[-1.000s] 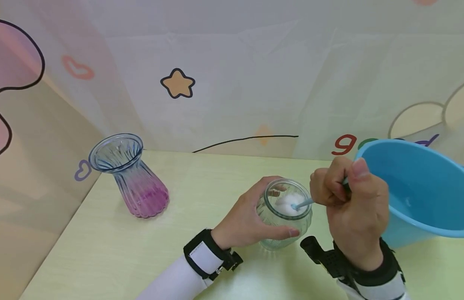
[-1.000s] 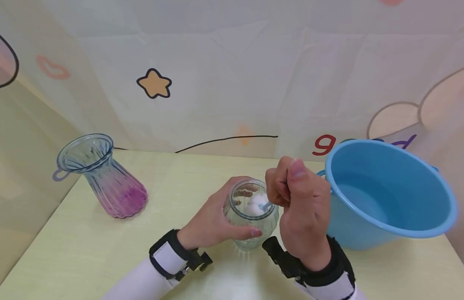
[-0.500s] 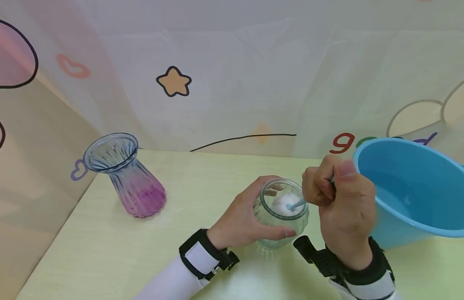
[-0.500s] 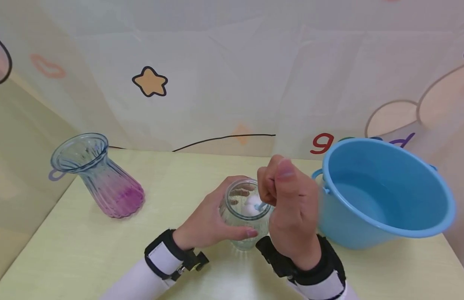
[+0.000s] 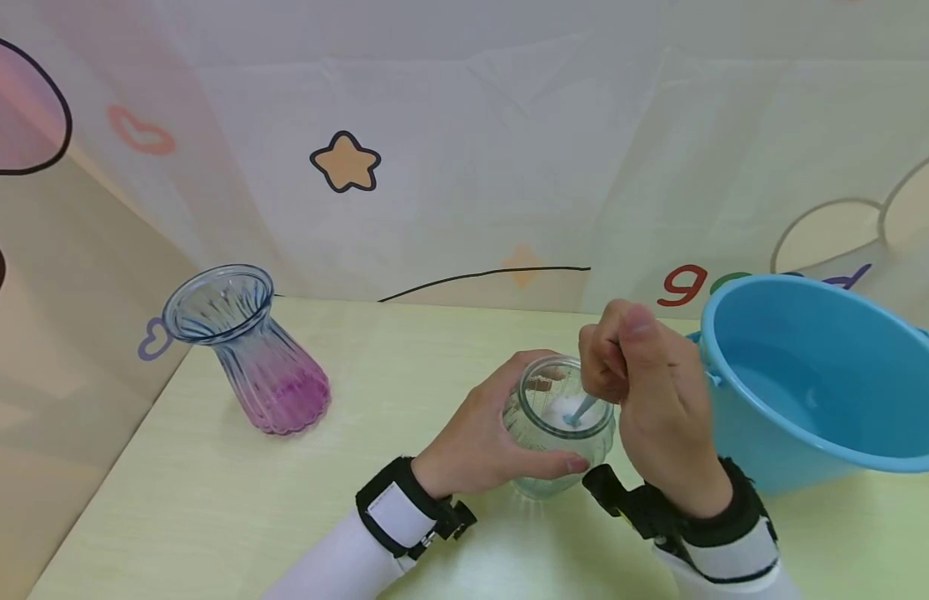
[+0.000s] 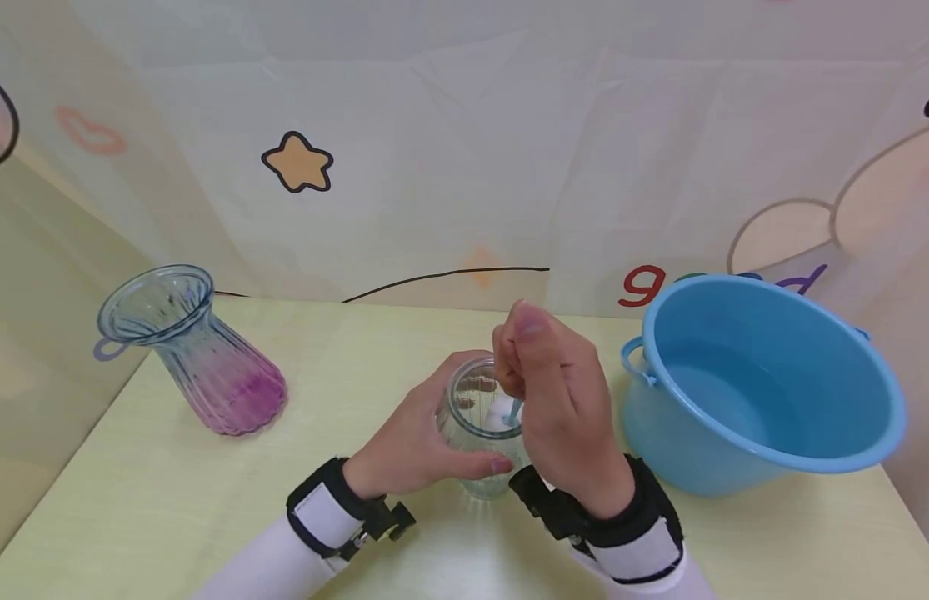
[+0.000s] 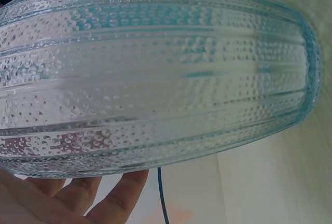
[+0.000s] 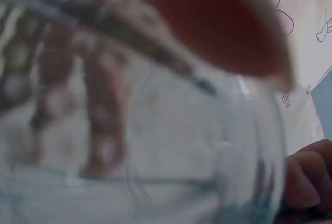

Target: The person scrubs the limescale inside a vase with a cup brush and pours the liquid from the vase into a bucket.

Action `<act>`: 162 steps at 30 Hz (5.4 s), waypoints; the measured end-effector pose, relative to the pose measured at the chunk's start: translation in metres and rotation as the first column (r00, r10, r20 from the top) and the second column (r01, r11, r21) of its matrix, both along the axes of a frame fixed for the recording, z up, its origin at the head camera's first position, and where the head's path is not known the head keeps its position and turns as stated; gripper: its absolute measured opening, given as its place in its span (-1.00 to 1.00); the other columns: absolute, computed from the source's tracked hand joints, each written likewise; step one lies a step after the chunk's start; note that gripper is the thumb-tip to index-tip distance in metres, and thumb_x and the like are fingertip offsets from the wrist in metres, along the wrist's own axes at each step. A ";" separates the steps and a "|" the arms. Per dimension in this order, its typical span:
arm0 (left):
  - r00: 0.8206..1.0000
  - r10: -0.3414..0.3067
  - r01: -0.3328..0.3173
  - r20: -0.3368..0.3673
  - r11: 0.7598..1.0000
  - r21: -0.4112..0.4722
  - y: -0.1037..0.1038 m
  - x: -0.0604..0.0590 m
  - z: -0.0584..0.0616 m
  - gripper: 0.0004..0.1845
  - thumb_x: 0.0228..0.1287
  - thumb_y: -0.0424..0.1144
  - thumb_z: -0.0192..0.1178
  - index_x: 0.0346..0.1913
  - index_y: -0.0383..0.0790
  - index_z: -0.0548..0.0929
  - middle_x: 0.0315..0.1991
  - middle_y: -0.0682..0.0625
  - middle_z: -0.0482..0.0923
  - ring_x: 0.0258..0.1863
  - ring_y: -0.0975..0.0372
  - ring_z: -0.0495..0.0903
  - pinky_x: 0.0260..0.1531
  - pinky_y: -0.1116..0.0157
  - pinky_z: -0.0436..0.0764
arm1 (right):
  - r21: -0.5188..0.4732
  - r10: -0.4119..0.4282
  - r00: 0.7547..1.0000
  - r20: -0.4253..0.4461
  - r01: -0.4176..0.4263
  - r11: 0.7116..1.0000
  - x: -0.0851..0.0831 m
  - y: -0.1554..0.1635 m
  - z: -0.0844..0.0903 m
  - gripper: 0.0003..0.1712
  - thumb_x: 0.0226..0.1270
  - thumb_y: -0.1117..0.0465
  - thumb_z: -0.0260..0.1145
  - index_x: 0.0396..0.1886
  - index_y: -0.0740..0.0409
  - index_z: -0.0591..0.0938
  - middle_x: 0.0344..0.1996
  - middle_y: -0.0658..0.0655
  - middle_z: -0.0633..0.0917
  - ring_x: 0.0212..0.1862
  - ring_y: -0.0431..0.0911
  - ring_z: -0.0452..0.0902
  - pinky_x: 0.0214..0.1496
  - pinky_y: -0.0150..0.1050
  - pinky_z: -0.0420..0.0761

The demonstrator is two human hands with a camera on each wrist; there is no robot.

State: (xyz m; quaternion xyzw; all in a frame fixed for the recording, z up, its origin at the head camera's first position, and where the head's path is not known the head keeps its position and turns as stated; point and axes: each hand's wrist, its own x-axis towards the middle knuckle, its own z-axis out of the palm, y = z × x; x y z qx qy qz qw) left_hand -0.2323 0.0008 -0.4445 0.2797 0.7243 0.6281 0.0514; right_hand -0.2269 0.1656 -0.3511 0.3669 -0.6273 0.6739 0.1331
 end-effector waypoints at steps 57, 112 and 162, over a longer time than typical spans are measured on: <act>1.000 -0.007 0.007 -0.001 1.000 -0.001 0.000 -0.001 0.000 -0.08 0.01 -0.18 0.62 0.41 0.31 0.34 0.18 0.14 0.58 0.11 0.17 0.61 0.10 0.20 0.69 | 0.160 0.034 0.999 0.024 -0.037 0.986 0.004 0.001 0.003 -0.57 0.68 0.35 -0.21 -0.52 0.20 0.31 -0.64 0.04 0.27 -0.54 -0.11 0.27 -0.52 -0.20 0.25; 0.999 -0.017 0.016 0.030 1.000 0.008 -0.002 0.001 0.001 -0.09 0.03 -0.16 0.62 0.43 0.34 0.35 0.19 0.09 0.58 0.10 0.15 0.59 0.05 0.19 0.70 | -0.022 0.026 1.000 -0.002 -0.026 0.999 -0.007 -0.007 -0.008 -0.57 0.70 0.26 -0.20 -0.51 0.17 0.29 -0.66 0.00 0.25 -0.59 -0.15 0.22 -0.57 -0.25 0.24; 1.000 -0.016 0.017 0.016 1.000 -0.017 -0.001 -0.001 0.001 -0.07 0.04 -0.13 0.61 0.44 0.35 0.33 0.23 0.15 0.54 0.13 0.20 0.57 0.09 0.19 0.68 | -0.029 0.063 0.987 0.147 -0.059 0.998 -0.004 0.000 -0.001 -0.58 0.70 0.23 -0.17 -0.49 0.21 0.29 -0.61 0.05 0.29 -0.51 -0.05 0.22 -0.45 -0.21 0.28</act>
